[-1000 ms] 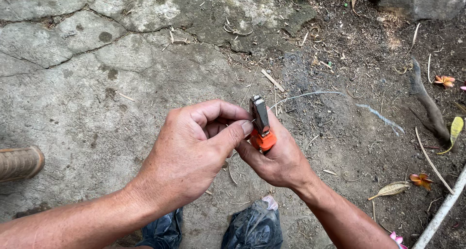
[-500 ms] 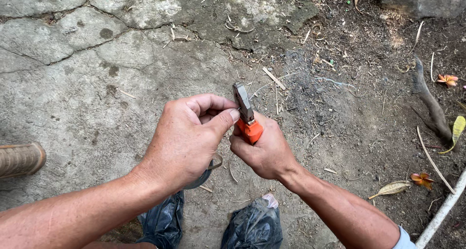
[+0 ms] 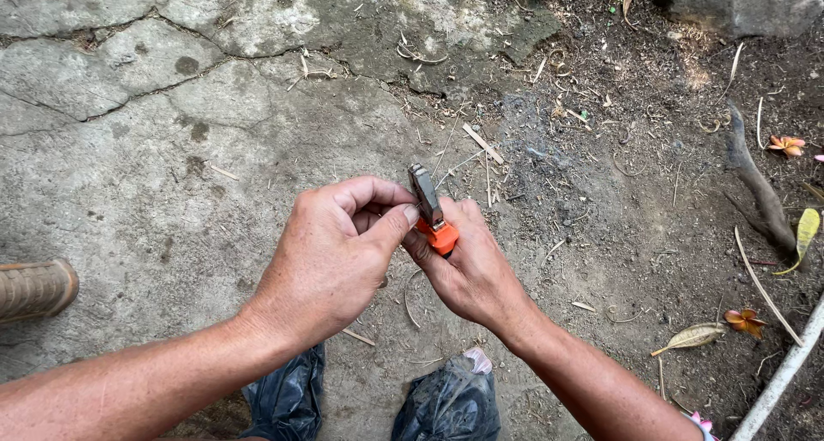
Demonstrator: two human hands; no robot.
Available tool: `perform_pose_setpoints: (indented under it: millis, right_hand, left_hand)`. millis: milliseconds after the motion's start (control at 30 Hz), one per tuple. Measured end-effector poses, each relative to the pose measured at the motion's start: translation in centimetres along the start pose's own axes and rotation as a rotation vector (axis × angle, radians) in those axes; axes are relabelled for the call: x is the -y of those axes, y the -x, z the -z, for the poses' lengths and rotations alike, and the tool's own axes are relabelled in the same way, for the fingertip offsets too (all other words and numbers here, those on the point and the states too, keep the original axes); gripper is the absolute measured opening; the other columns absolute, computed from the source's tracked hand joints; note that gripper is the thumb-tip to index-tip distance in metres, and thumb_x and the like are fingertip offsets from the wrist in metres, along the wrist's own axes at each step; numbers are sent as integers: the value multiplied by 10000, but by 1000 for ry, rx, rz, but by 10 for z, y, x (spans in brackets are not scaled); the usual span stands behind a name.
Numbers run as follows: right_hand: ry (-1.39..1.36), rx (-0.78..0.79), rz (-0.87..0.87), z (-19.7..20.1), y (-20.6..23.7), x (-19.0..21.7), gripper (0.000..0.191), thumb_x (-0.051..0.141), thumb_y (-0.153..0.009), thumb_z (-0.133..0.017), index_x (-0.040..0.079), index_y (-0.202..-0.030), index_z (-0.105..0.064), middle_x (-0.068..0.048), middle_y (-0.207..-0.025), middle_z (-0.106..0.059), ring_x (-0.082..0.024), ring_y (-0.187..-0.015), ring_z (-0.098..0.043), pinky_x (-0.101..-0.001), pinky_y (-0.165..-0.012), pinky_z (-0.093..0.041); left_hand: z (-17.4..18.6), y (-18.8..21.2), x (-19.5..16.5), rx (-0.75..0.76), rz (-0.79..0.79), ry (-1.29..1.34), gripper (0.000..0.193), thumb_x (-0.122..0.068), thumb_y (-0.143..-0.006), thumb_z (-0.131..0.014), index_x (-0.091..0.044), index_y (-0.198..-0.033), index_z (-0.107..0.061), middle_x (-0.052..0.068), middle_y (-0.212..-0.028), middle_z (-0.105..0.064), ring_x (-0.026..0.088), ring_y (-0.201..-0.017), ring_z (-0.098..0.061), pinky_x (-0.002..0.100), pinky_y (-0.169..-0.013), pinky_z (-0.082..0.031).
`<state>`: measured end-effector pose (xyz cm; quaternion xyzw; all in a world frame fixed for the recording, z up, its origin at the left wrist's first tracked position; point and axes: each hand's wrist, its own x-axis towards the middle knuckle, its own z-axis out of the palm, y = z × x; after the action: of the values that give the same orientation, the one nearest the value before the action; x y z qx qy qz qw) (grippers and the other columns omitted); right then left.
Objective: The person uses pliers to bend and cut a metal wire, then attaches the wire to a small black plastic pot to form a hanging loop. The person repeatedly adjusts the wire shape and secures it around the pot rim.
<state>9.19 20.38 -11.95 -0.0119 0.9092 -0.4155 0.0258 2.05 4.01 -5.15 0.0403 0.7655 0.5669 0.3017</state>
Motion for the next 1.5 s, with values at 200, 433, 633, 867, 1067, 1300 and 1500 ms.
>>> perform_pose_setpoints:
  millis: [200, 433, 633, 867, 1067, 1300, 1500]
  right_hand:
    - [-473, 12, -201, -5, 4, 0, 375, 318, -1010, -627, 54, -1271, -570, -21, -958, -651, -111, -857, -601, -295, -732, -549]
    - [-583, 96, -233, -5, 10, -12, 381, 352, -999, -623, 53, -1230, -569, -18, -981, -661, -104, -872, -644, -302, -748, -588]
    - [-557, 90, -232, -11, 14, -27, 375, 332, -997, -632, 52, -1240, -572, -30, -973, -636, -117, -865, -623, -320, -752, -578]
    - [-546, 68, -316, -11, 18, -36, 380, 312, -971, -641, 77, -1263, -585, -12, -981, -632, -104, -867, -613, -305, -763, -564]
    - [-589, 77, -271, -4, 13, -23, 351, 312, -994, -640, 56, -1228, -589, -20, -968, -635, -107, -871, -613, -309, -756, -563]
    - [-569, 83, -257, 3, 7, -3, 363, 323, -988, -646, 47, -1216, -585, -28, -997, -660, -112, -907, -625, -307, -777, -570]
    - [-636, 92, -270, 6, 7, 3, 415, 349, -976, -642, 44, -1250, -572, -32, -986, -648, -116, -889, -632, -310, -767, -577]
  left_hand:
    - [-3, 1, -3, 13, -13, 12, 214, -177, -923, -654, -15, -1000, -771, -13, -720, -751, 7, -619, -622, 226, -527, -511]
    - [-2, 4, -9, 39, 67, -17, 221, -196, -922, -645, -43, -1014, -776, -5, -671, -714, 29, -556, -556, 247, -476, -456]
    - [-1, 2, -6, 28, 34, 64, 218, -187, -936, -651, -29, -1017, -777, -21, -704, -711, 14, -593, -564, 234, -494, -468]
    - [3, -1, -4, -1, -5, 66, 204, -188, -932, -671, -35, -1017, -777, -25, -753, -721, 9, -656, -586, 219, -548, -499]
    - [1, 0, -6, 38, 36, 116, 215, -193, -928, -665, -33, -1015, -779, -15, -770, -737, 20, -658, -601, 231, -557, -512]
    - [-1, 3, -9, 60, 9, 128, 212, -178, -918, -662, -23, -1013, -771, -7, -767, -762, 27, -679, -656, 225, -590, -551]
    - [0, 5, -10, 67, 85, 111, 231, -196, -914, -666, -21, -1004, -786, -15, -667, -682, 35, -568, -530, 253, -475, -436]
